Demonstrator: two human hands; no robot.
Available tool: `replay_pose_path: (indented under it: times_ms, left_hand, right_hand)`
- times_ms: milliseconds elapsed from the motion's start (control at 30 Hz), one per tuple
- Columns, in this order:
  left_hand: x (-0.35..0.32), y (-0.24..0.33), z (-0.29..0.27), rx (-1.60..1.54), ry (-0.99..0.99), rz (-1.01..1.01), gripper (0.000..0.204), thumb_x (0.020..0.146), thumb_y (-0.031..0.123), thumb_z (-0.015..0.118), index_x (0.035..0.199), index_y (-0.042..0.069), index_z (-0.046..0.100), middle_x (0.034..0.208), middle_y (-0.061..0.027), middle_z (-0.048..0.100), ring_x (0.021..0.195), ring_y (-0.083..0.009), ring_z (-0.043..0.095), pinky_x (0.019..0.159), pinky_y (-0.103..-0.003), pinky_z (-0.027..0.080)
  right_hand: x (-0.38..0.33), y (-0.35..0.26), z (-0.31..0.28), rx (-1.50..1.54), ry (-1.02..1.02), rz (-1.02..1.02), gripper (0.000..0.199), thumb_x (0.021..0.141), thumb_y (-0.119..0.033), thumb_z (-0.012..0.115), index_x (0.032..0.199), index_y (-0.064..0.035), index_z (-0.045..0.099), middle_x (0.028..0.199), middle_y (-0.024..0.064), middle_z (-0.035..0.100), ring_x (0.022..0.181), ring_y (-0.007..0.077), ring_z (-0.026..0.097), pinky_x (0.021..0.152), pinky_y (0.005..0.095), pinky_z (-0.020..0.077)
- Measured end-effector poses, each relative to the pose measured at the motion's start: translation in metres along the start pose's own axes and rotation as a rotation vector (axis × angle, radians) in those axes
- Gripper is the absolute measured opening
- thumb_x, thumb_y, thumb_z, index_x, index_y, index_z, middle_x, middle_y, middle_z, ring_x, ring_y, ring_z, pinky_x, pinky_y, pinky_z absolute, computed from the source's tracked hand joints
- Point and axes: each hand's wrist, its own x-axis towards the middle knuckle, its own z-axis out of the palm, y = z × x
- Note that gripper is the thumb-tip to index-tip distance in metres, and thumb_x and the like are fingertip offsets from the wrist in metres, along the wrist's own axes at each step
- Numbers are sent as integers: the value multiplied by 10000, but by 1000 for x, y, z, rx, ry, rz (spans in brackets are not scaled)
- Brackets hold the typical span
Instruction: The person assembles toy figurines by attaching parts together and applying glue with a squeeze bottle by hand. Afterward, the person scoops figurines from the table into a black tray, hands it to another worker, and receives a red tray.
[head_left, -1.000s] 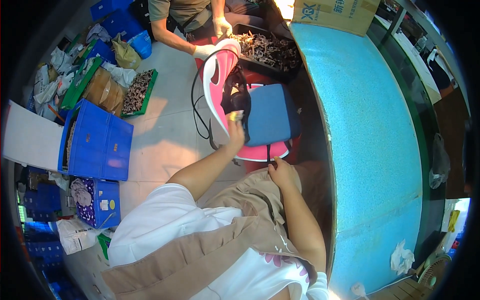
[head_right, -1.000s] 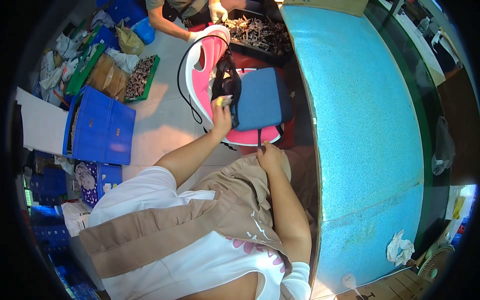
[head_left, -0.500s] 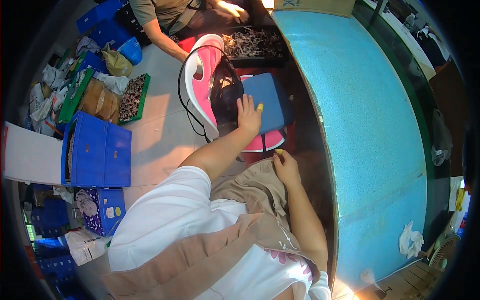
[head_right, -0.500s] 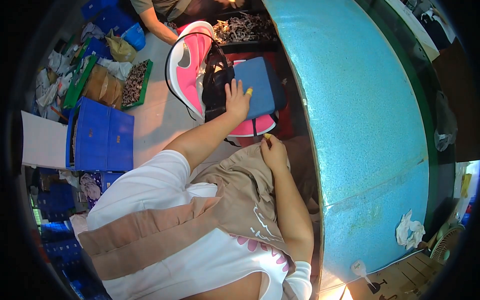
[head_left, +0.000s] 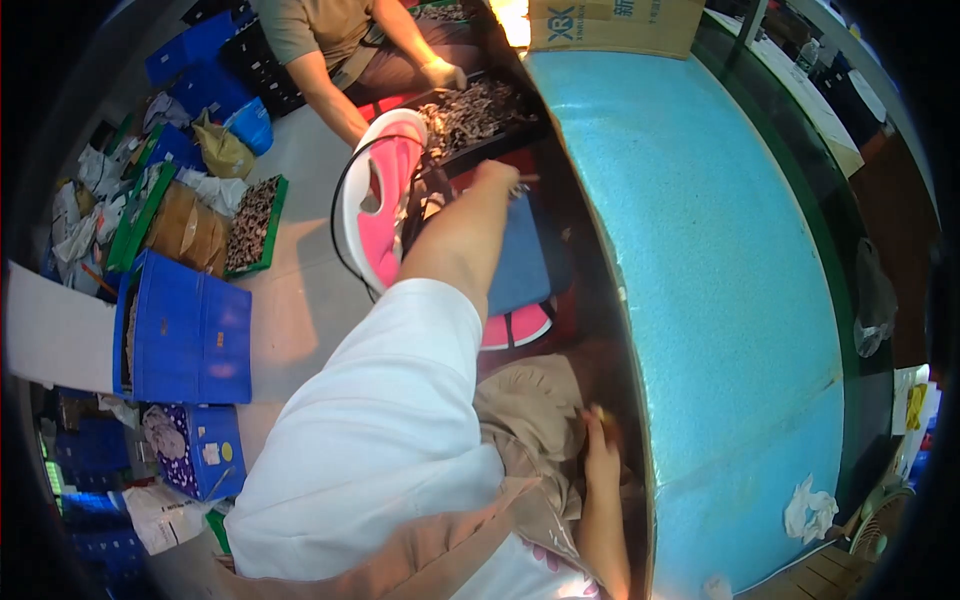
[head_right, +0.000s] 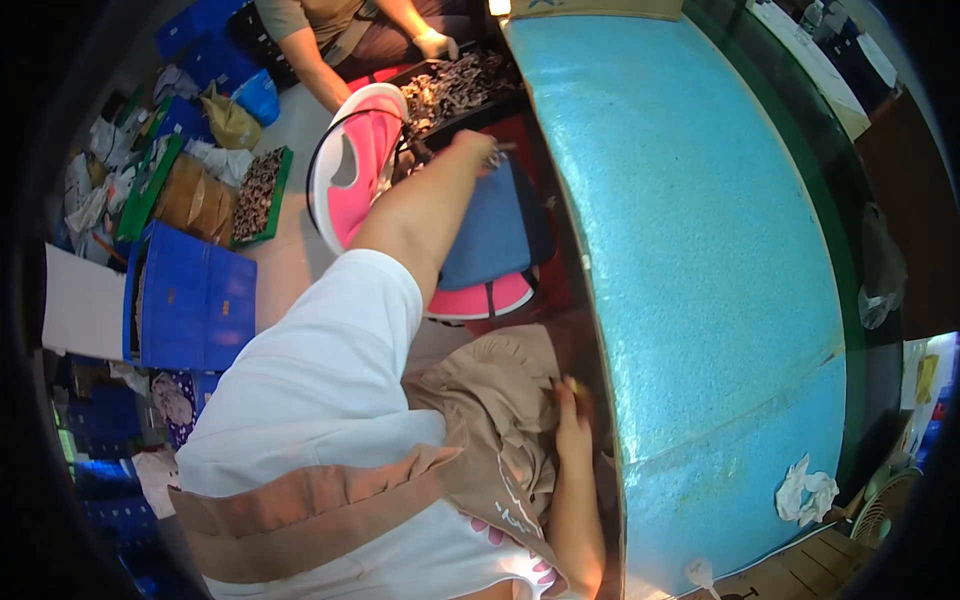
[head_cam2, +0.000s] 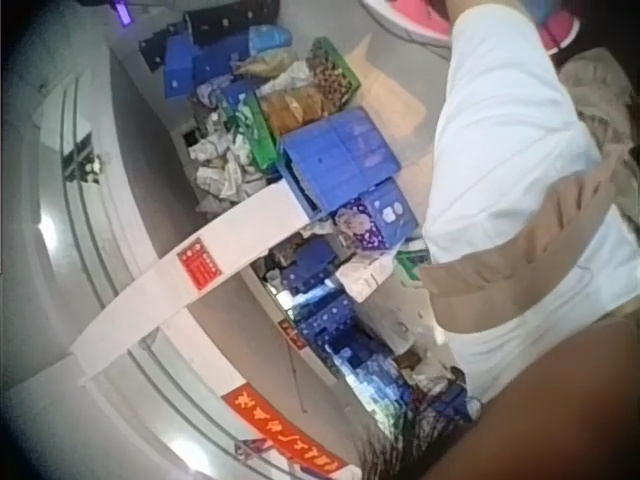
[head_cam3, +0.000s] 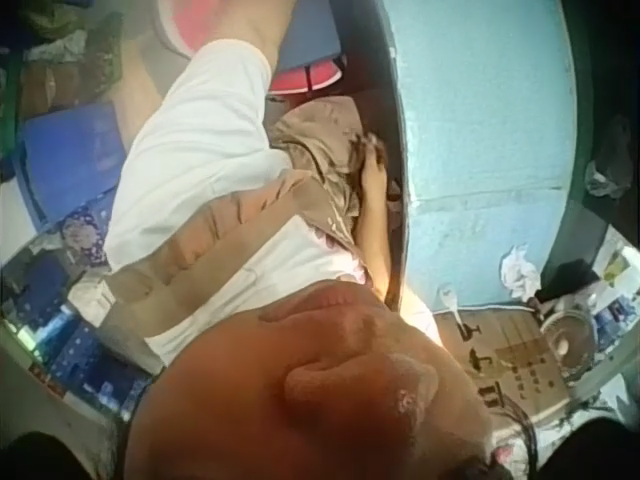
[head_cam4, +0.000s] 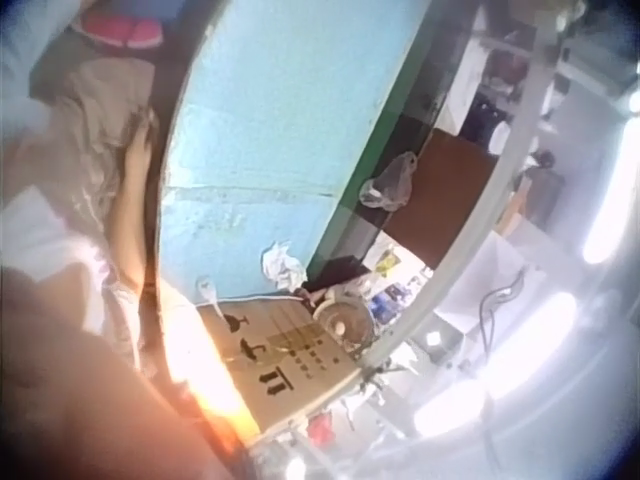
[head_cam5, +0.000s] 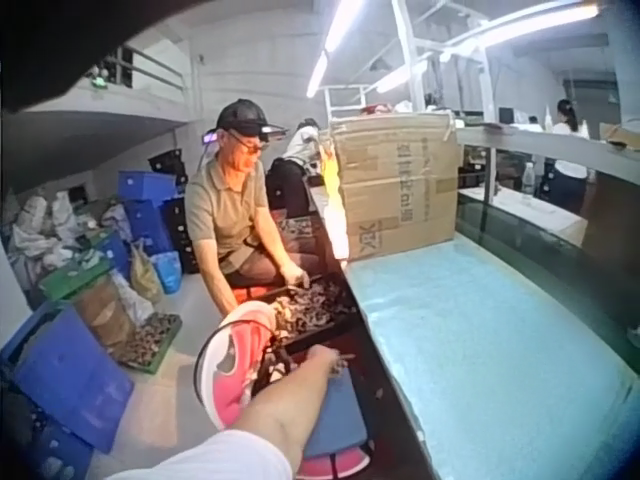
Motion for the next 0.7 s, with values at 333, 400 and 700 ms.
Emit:
replay_pose_path:
  times_ms: [333,400,700]
  left_hand:
    - [19,112,-15,-130,751,118,592,669,412,638,1032,-26,476,1009,-233,587,936,-324,596,813,-432,455]
    - [8,130,-13,-206,697,210,568,681,381,625,1047,-28,483,990,-223,587,905,-318,597,795,-419,464]
    - [-104,220,58,-190,695,1037,666,770,316,613,1258,-46,342,1151,-320,434,1027,-363,485,864,-405,408]
  right_hand:
    - [-53,62,-95,-130,298,151,273,838,-137,571,1062,17,553,1005,110,600,949,209,579,835,296,442]
    - [-71,50,-80,-421,319,137,354,864,-263,542,1119,-18,565,1088,119,596,1011,244,549,912,329,393]
    - [-117,-22,-29,-307,320,-207,283,841,-201,554,1034,5,565,919,129,627,824,201,609,738,297,475]
